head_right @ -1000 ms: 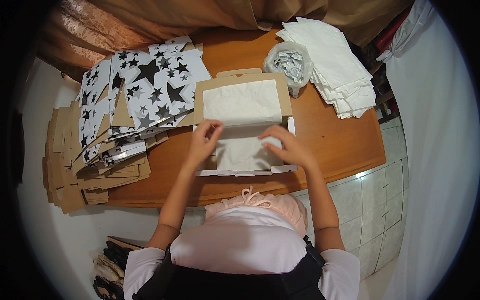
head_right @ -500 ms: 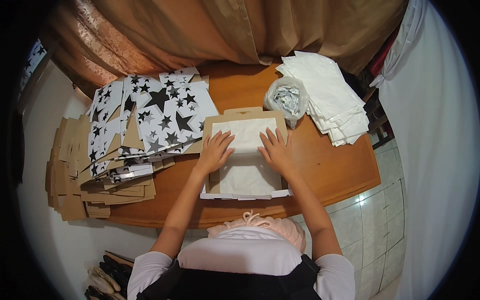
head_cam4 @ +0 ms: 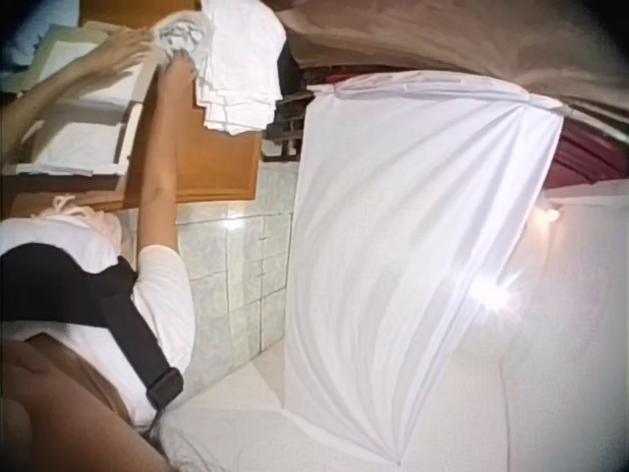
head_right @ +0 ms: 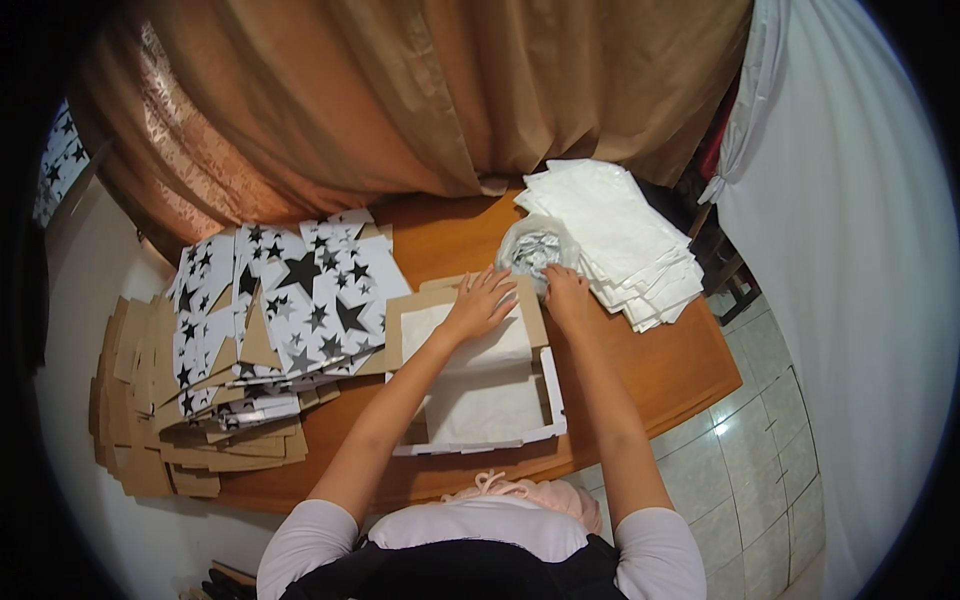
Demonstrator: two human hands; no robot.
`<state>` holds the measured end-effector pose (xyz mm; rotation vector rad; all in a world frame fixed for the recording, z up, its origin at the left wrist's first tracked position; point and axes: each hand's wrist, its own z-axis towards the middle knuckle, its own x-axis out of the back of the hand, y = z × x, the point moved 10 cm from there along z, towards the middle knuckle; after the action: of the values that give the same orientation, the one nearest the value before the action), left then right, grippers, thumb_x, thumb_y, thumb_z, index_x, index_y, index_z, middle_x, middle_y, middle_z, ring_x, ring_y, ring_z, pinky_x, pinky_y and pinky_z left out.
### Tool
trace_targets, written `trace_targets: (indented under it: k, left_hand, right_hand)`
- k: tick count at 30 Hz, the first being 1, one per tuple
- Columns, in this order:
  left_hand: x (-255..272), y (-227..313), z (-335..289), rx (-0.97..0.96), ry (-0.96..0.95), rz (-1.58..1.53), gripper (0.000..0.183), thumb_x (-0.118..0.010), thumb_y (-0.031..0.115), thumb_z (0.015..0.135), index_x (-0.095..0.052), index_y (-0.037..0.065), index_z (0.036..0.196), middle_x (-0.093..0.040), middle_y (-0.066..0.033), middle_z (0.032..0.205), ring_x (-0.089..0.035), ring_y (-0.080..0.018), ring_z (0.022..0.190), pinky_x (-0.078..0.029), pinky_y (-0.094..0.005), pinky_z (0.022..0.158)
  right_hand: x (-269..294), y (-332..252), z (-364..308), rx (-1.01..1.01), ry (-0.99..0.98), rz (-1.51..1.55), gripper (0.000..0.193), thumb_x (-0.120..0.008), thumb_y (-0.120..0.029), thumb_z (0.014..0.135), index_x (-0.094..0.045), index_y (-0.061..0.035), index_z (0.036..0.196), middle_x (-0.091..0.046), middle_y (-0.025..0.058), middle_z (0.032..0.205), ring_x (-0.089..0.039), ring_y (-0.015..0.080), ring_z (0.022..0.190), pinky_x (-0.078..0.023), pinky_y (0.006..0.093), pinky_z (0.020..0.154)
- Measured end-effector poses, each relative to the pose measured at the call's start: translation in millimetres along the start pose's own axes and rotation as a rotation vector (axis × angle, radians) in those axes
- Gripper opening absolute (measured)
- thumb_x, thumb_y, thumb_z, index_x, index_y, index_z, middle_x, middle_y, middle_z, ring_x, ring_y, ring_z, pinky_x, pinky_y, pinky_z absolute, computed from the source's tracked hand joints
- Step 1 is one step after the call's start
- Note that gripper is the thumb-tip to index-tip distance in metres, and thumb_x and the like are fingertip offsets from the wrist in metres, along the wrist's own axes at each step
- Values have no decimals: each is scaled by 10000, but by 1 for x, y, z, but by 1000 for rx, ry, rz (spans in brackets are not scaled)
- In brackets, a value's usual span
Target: The person assembles shoe boxes from flat cardboard stock by hand, then places the assembled boxes onto a shelf.
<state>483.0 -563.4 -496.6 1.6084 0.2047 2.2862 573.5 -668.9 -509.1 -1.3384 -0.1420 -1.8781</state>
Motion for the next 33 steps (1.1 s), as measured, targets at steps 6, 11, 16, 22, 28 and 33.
trace_targets:
  k: [6,11,16,22,28,33]
  left_hand:
    - [-46,-17,55,80,-269,31,430,-361,436,906,-529,160,1190,-444,-30,1315,-306,-302,1279,-121,-667,987]
    - [-67,-24,61,131,-483,60,449,-300,449,920,-518,190,1214,-452,-8,1311,-301,-301,1282,-22,-705,968]
    - [-57,-25,56,102,-398,3,438,-317,435,918,-536,165,1184,-476,-39,1276,-330,-290,1262,-35,-715,958]
    - [-13,-36,31,152,-95,-162,365,-403,365,902,-542,152,1163,-493,-57,1239,-349,-283,1253,-64,-711,957]
    - [78,-47,-54,246,289,-143,310,-501,206,860,-533,84,1143,-509,-134,1189,-433,-326,1160,-236,-549,1000]
    - [94,-83,-156,670,541,-633,393,-514,177,889,-427,-25,1215,-500,-154,1186,-492,-245,1071,-403,-311,894]
  right_hand:
    - [-10,6,30,177,99,-241,255,-533,-136,758,-632,-249,963,-555,-29,983,-526,177,918,-363,386,772]
    - [-30,10,39,332,-40,-337,132,-523,-185,773,-634,-199,843,-552,-18,975,-505,178,982,-337,451,864]
    - [-13,19,38,306,51,-247,45,-590,-182,724,-590,-164,765,-567,-23,957,-504,171,983,-324,464,860]
    - [44,31,29,-172,379,677,117,-612,-96,811,-590,-1,876,-619,68,724,-578,129,670,-450,238,639]
    - [35,-91,-40,-121,-254,1069,249,-637,-125,807,-585,-12,1023,-622,64,924,-565,120,857,-428,254,783]
    - [23,-81,-86,-196,-268,978,461,-610,-199,839,-445,-14,1227,-501,117,1180,-494,180,1024,-409,309,861]
